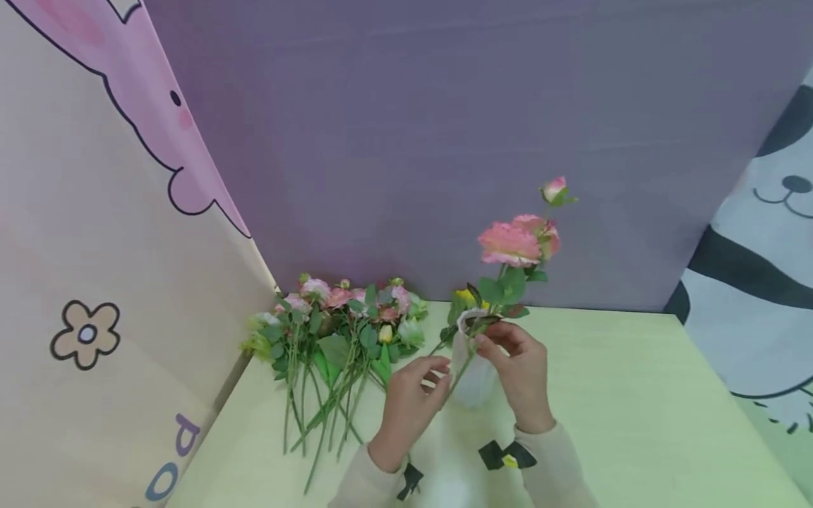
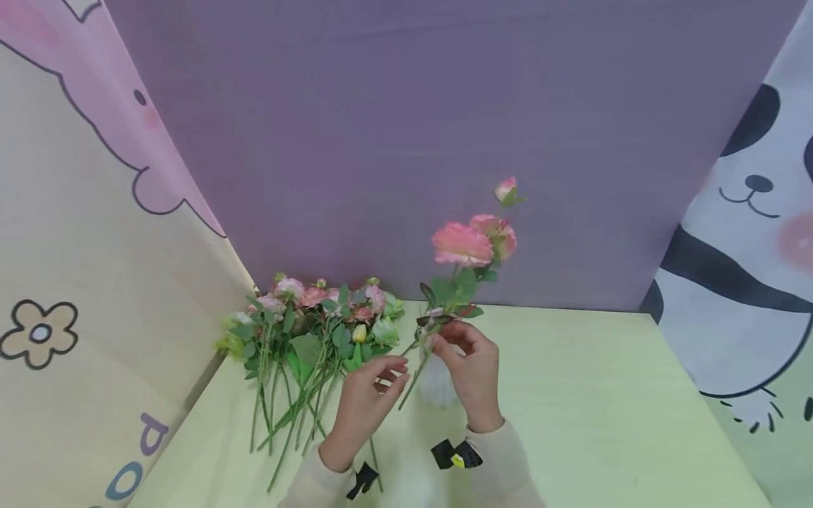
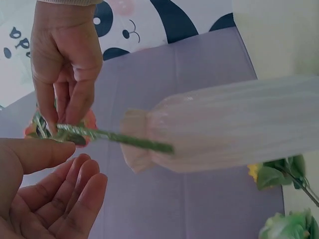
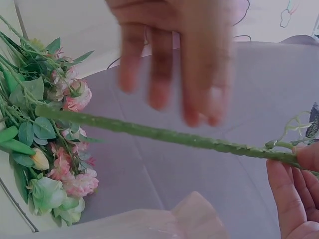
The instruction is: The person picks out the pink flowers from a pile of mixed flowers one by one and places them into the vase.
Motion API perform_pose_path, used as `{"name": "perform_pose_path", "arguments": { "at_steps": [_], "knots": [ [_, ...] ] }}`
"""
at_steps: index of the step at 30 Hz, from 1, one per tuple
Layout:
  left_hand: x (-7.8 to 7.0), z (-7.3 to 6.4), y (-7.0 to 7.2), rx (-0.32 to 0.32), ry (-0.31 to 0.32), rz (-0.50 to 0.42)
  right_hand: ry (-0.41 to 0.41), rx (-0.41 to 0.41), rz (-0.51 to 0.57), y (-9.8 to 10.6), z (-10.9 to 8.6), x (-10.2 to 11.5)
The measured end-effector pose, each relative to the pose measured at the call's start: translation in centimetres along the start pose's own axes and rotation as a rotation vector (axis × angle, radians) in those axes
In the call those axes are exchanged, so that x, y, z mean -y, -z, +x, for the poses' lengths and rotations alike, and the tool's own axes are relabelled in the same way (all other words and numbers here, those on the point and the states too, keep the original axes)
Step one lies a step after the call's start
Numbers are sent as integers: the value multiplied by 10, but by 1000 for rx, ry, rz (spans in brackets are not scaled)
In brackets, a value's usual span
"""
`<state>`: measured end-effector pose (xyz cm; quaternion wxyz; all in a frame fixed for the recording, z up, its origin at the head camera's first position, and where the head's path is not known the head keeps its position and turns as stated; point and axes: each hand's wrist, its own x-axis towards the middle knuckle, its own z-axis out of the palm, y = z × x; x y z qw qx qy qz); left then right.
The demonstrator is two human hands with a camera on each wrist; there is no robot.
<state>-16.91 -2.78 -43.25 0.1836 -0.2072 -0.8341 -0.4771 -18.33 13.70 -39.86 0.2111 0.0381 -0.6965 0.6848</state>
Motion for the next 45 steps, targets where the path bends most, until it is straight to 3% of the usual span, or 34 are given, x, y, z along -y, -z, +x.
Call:
{"name": "perform_pose_path", "arguments": {
  "at_steps": [7,14,18,22,30,40,45],
  "knots": [
    [24,-9,15,-8,88,88,-43,-18,17,7,4,-1],
    [48,-30,39,40,275,91,-120,-36,11,8,-1,-12],
    [59,-38,51,10,329,103,-146,-38,39,8,-3,-16],
    [69,-38,58,-1,347,113,-138,-50,62,9,5,-16],
    [92,-39,64,50,393,170,-130,-63,108,14,23,-15],
    [95,-34,80,14,460,173,-82,-68,152,15,44,-5],
    [97,-26,75,-2,405,99,-67,-118,198,26,59,10]
  ]
}}
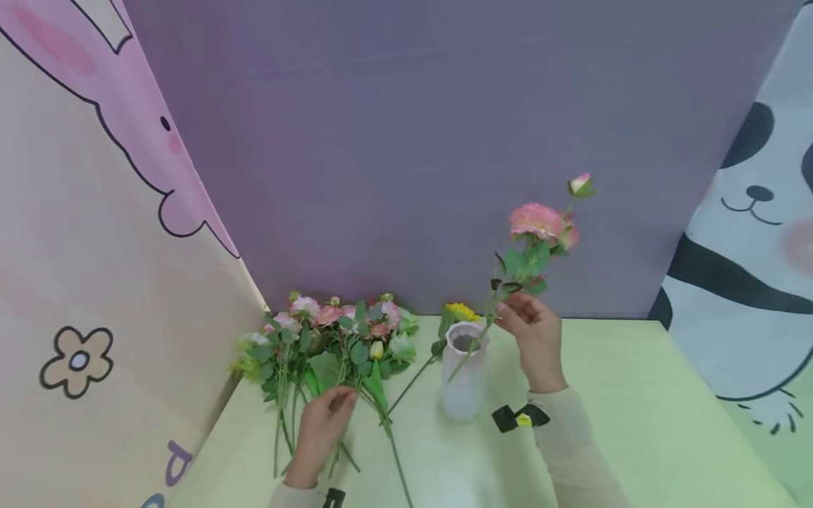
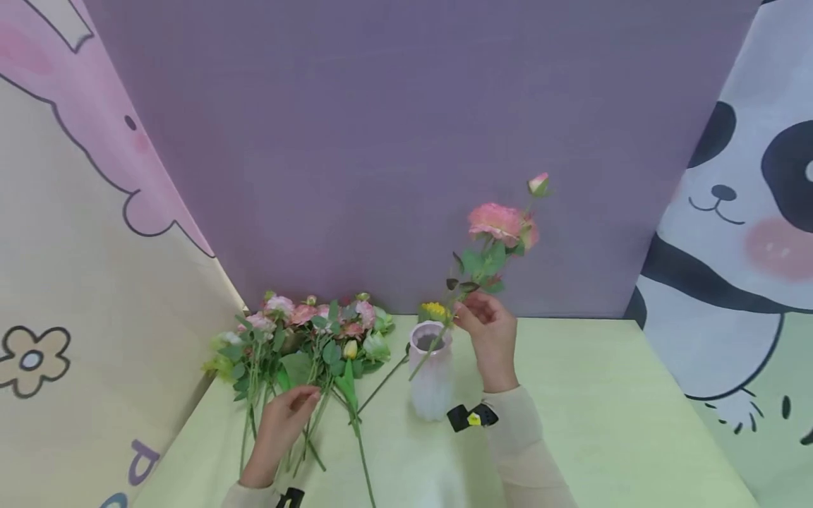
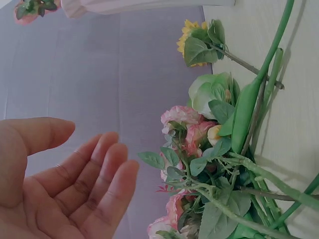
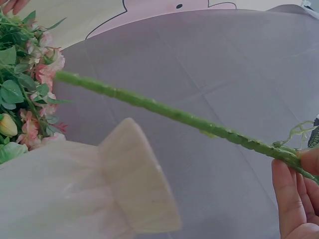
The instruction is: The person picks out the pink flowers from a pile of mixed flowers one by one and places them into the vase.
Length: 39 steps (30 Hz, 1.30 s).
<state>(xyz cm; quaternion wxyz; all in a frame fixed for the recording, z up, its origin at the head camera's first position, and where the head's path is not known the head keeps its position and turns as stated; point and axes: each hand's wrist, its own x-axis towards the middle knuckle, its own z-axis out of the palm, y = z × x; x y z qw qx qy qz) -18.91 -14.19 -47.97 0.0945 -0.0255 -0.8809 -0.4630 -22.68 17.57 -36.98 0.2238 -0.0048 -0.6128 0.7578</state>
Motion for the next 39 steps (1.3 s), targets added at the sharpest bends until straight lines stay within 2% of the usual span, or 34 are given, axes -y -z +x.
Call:
{"name": "perform_pose_path", "arguments": {
  "at_steps": [3,9,17,26,32,39],
  "knots": [
    [0,1,-2,7,-20,-34,0,-17,47,1,7,7],
    [6,3,-1,3,-36,-17,15,5,83,-4,18,12],
    [14,9,-4,58,30,-14,41,-8,93,-4,30,17],
    [19,7,-4,63,30,12,25,-8,118,4,40,20],
    [19,7,-5,85,29,15,26,-26,158,9,42,19],
    [16,8,-8,96,46,16,26,-13,114,10,37,8]
  ]
}}
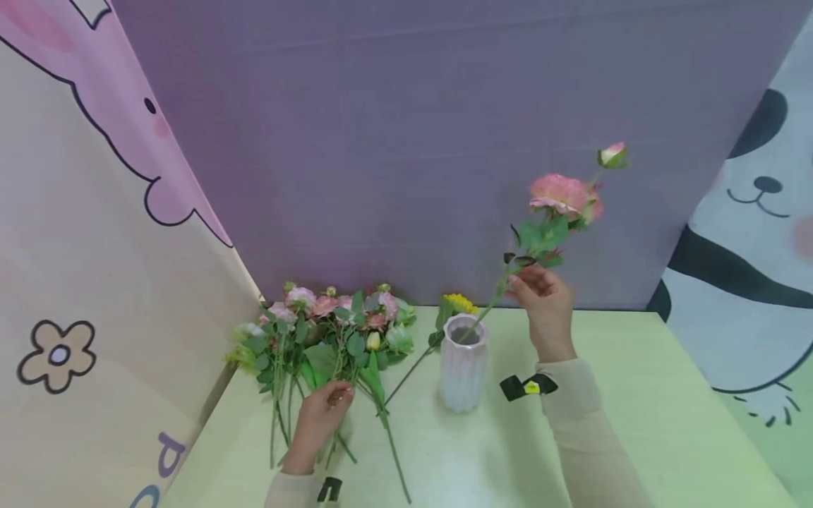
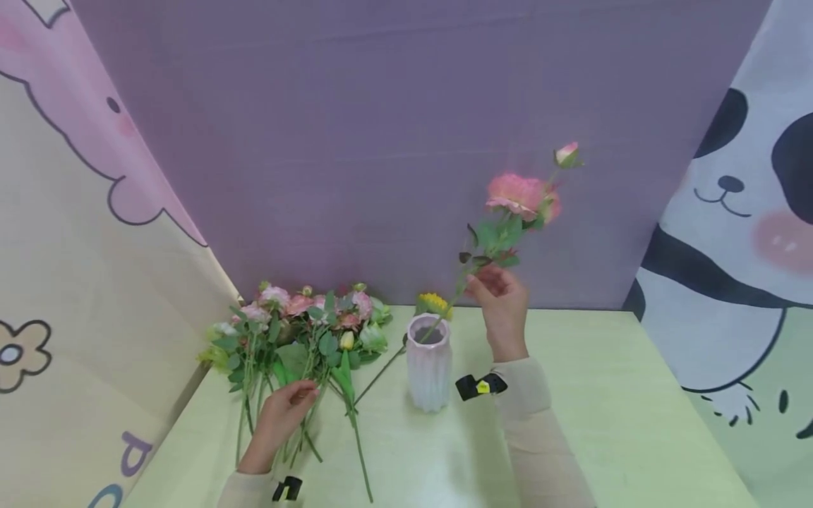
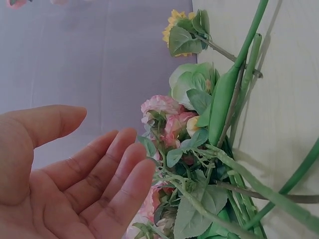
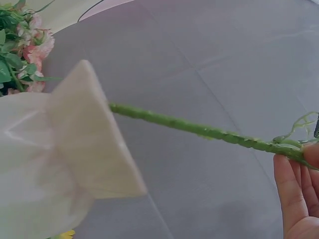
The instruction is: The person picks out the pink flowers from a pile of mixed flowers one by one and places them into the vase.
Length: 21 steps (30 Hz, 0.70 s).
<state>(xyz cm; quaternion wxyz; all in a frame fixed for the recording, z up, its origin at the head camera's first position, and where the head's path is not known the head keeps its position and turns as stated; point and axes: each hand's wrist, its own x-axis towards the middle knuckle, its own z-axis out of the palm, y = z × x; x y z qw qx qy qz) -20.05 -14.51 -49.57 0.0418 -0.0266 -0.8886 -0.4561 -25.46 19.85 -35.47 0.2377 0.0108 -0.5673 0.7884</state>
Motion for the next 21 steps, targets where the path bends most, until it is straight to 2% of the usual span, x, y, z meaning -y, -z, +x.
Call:
{"name": "perform_pose_path", "arguments": {
  "at_steps": [6,18,21],
  "knots": [
    [-4,1,2,9,-18,-1,15,41,-102,-2,-7,-10],
    [3,0,-3,43,38,-55,-30,122,-285,-9,-17,-22],
    [4,-2,-3,49,51,-55,-46,153,-365,-12,-19,-24]
  ]
}}
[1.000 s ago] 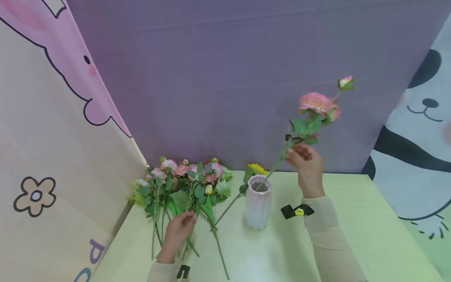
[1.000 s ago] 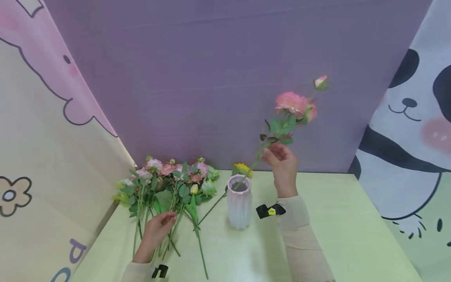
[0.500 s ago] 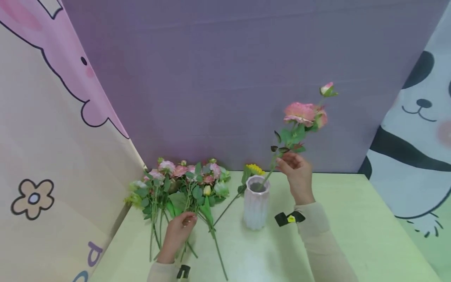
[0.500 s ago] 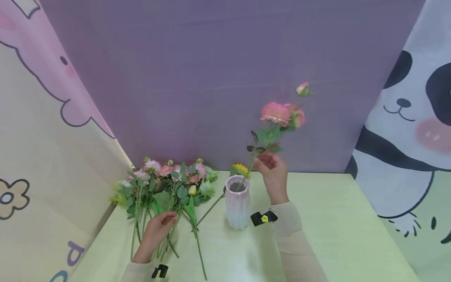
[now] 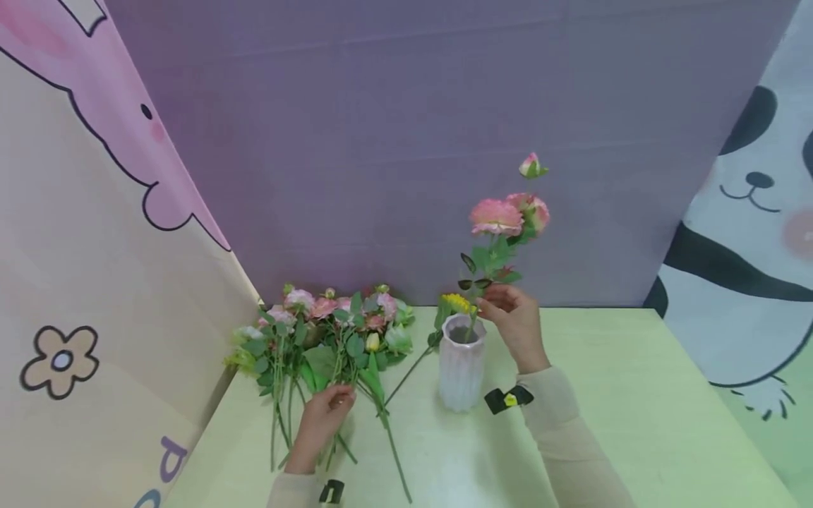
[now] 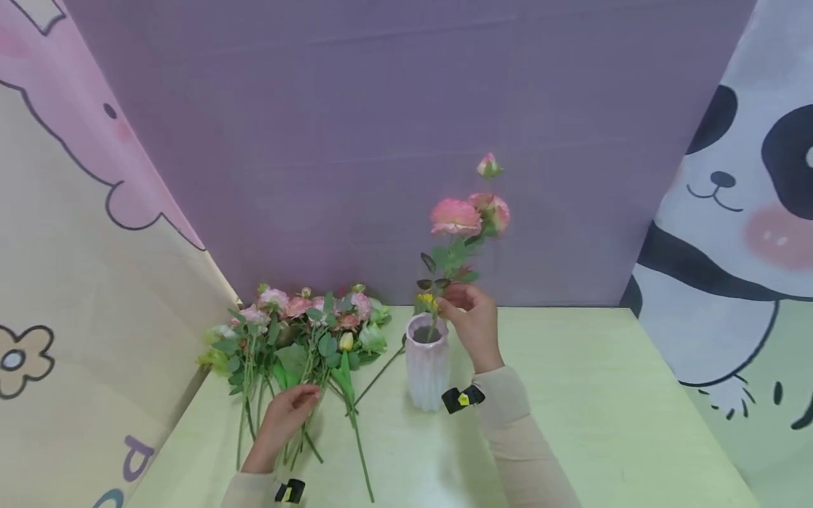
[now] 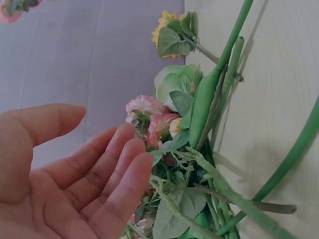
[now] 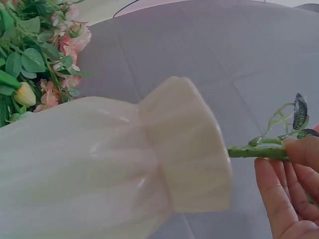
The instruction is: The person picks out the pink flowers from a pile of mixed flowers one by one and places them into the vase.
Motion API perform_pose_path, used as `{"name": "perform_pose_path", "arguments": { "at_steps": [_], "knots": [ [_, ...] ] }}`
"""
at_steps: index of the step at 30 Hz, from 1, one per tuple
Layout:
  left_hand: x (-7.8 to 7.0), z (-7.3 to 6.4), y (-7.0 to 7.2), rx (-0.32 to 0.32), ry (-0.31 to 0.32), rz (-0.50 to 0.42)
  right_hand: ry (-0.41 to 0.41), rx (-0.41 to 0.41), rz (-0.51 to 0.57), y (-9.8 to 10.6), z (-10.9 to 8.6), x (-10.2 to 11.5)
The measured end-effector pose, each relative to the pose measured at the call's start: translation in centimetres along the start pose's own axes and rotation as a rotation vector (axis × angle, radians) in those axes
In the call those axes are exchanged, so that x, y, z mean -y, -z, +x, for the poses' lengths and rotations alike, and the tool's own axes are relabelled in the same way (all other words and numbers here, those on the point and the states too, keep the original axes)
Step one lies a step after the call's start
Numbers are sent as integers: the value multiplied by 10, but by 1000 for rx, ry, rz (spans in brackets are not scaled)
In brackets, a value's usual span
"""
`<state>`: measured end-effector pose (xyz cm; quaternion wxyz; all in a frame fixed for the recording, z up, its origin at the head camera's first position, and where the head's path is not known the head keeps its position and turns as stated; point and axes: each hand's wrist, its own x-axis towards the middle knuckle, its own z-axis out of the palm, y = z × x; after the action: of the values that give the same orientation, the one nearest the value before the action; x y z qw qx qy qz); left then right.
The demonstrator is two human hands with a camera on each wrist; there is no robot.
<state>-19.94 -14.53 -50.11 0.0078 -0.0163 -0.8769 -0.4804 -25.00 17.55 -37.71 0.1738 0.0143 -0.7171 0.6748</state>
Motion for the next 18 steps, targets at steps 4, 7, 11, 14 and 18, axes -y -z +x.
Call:
{"name": "perform_pose_path", "arguments": {
  "at_steps": [4,7,11,14,18],
  "knots": [
    [3,2,0,1,-20,6,9,23,-113,-2,-1,-2],
    [6,2,1,-5,-36,5,34,32,-193,-4,-1,-2],
    [10,3,0,-3,-30,12,74,32,-267,-6,-2,-4],
    [12,3,-1,-3,-14,23,91,31,-308,-10,-4,-5],
    [12,2,-1,-16,14,30,121,34,-379,-15,-6,-5]
  ]
}}
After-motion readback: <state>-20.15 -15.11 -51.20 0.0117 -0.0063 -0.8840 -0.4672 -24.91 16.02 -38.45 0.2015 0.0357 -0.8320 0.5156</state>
